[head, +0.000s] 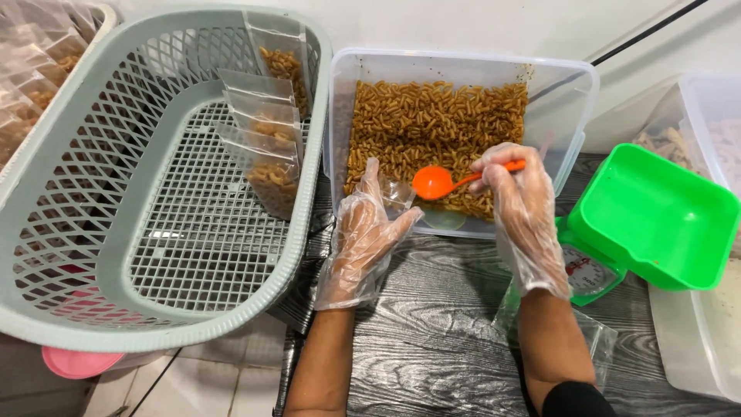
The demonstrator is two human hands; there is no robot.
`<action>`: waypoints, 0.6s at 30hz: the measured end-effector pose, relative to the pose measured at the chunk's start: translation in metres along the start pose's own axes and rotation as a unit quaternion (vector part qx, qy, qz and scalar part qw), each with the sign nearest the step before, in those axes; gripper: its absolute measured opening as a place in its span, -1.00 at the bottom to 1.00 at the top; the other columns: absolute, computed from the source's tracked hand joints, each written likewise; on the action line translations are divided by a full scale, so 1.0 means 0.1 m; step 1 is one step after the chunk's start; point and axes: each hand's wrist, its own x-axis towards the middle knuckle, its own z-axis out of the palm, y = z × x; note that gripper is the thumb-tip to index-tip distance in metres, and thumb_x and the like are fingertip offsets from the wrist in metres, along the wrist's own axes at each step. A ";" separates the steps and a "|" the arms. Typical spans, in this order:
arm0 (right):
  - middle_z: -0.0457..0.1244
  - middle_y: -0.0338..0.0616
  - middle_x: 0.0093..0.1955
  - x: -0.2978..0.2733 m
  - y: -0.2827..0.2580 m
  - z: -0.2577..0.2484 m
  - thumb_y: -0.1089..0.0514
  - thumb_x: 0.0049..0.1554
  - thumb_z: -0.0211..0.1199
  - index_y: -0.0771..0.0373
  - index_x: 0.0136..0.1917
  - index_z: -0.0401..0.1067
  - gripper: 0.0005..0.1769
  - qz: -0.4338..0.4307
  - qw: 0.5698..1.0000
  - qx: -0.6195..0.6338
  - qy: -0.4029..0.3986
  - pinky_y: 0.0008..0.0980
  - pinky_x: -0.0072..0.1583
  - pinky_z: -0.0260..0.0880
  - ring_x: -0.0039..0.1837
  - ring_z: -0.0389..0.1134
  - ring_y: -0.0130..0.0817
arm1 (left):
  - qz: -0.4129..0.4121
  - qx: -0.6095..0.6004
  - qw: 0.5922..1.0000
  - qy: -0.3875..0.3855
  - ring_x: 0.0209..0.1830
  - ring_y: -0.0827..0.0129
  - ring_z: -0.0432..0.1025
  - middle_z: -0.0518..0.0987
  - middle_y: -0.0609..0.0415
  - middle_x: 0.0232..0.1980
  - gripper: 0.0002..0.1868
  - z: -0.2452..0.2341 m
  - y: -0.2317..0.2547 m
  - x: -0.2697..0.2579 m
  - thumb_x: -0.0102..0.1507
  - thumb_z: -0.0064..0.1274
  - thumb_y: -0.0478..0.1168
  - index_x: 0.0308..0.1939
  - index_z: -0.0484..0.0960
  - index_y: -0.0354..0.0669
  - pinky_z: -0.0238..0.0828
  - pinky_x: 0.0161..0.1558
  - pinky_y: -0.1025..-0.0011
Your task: Scooping dried food items from a large container into small plastic bags and weighing them on a scale for packaging.
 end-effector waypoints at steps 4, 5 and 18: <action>0.34 0.19 -0.13 0.06 0.45 0.06 0.25 0.28 0.12 0.41 0.05 0.24 -0.83 0.128 0.985 0.107 0.046 -0.35 -0.18 0.61 -0.25 0.48 -0.23 | 0.012 0.000 1.000 0.003 0.22 -0.33 0.42 0.42 -0.42 0.32 0.17 -0.02 0.02 -0.02 0.06 0.20 0.28 0.59 -0.04 -0.06 0.40 0.15 -0.12; 0.34 0.19 -0.13 0.10 0.50 0.07 0.25 0.28 0.12 0.41 0.05 0.24 -0.83 0.127 0.985 0.107 0.047 -0.35 -0.18 0.61 -0.25 0.48 -0.23 | 0.012 0.001 1.000 0.003 0.22 -0.33 0.42 0.42 -0.42 0.32 0.17 -0.02 0.02 -0.01 0.06 0.20 0.28 0.59 -0.04 -0.06 0.40 0.15 -0.12; 0.40 0.03 -0.11 0.27 0.80 -0.06 0.23 0.23 0.12 0.25 -0.01 0.23 -0.89 0.135 0.977 0.042 0.159 -0.51 -0.18 0.58 -0.24 0.50 -0.37 | -0.017 0.019 0.999 -0.023 0.21 -0.34 0.41 0.44 -0.42 0.29 0.15 -0.09 0.11 0.02 0.10 0.18 0.26 0.60 -0.06 -0.06 0.40 0.14 -0.14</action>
